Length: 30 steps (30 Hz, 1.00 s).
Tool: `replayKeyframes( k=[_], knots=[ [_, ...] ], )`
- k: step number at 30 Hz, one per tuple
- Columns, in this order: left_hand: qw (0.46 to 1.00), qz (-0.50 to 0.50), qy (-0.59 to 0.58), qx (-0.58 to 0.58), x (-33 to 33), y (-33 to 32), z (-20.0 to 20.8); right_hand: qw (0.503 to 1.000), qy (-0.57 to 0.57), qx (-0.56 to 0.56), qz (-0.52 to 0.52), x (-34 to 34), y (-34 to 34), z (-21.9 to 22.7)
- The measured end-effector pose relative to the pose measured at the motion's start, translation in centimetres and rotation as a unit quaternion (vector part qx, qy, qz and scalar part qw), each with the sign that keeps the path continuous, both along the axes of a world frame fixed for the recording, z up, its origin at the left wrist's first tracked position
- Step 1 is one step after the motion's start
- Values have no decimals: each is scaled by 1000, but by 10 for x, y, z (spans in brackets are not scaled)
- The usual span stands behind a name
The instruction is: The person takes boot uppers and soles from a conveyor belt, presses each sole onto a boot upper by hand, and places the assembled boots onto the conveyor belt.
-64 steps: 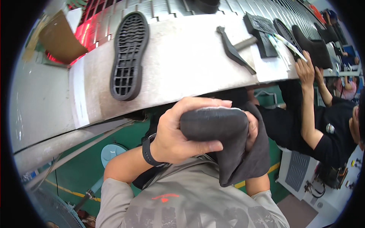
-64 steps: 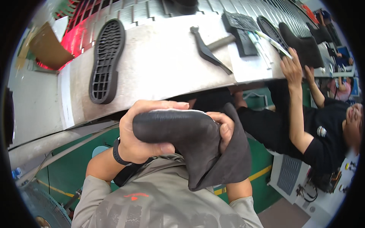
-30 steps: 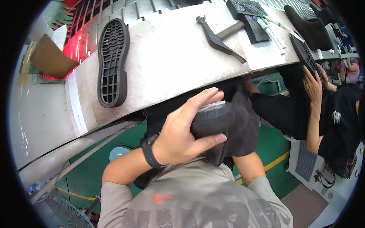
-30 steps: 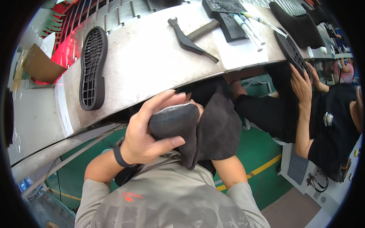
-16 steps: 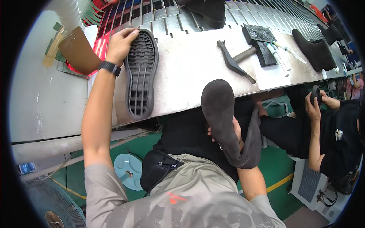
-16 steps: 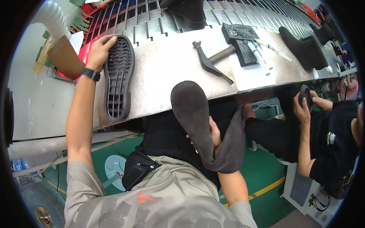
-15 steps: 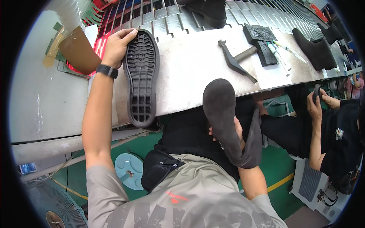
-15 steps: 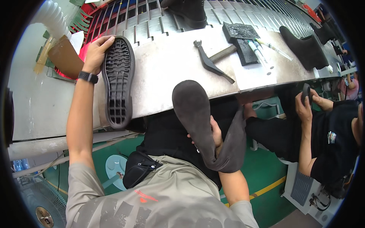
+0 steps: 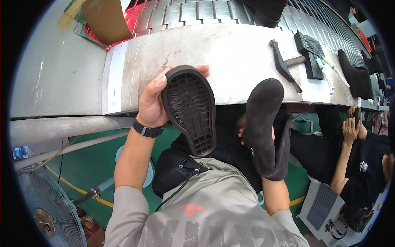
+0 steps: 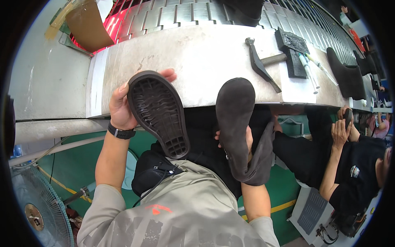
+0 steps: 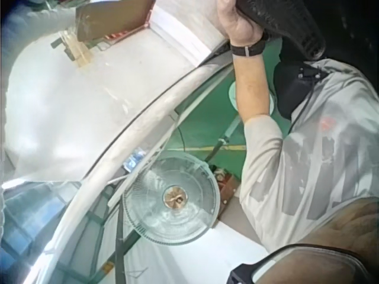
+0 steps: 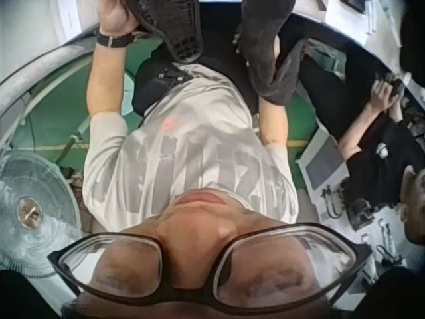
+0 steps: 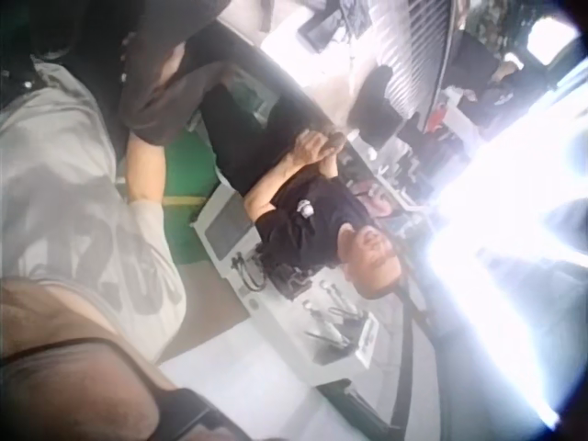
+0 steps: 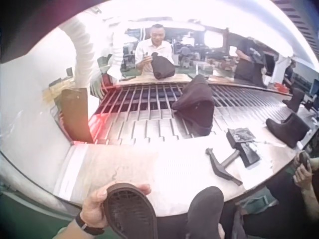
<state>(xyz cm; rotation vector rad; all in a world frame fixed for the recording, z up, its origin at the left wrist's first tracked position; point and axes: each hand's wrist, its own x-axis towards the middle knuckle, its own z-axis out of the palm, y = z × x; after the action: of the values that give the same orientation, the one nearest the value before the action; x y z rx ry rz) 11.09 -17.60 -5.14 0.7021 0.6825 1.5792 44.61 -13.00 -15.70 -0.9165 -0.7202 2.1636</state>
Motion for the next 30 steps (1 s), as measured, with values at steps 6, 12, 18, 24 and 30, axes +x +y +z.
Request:
replayKeyframes(
  k=[6,12,18,24,30],
  knots=[
    [989,-77,35,122,2,12,-31,999,43,8,-12,4,3,-11],
    [986,-22,129,100,-4,8,-36,999,7,34,-14,-1,-1,-4],
    [994,-29,16,99,-6,25,-6,995,-58,41,67,15,8,-39],
    [993,-20,94,75,5,16,1,916,-289,-14,277,-27,-43,-1],
    [988,-37,114,101,18,18,6,962,226,-101,118,-49,-72,-13]
  ],
)
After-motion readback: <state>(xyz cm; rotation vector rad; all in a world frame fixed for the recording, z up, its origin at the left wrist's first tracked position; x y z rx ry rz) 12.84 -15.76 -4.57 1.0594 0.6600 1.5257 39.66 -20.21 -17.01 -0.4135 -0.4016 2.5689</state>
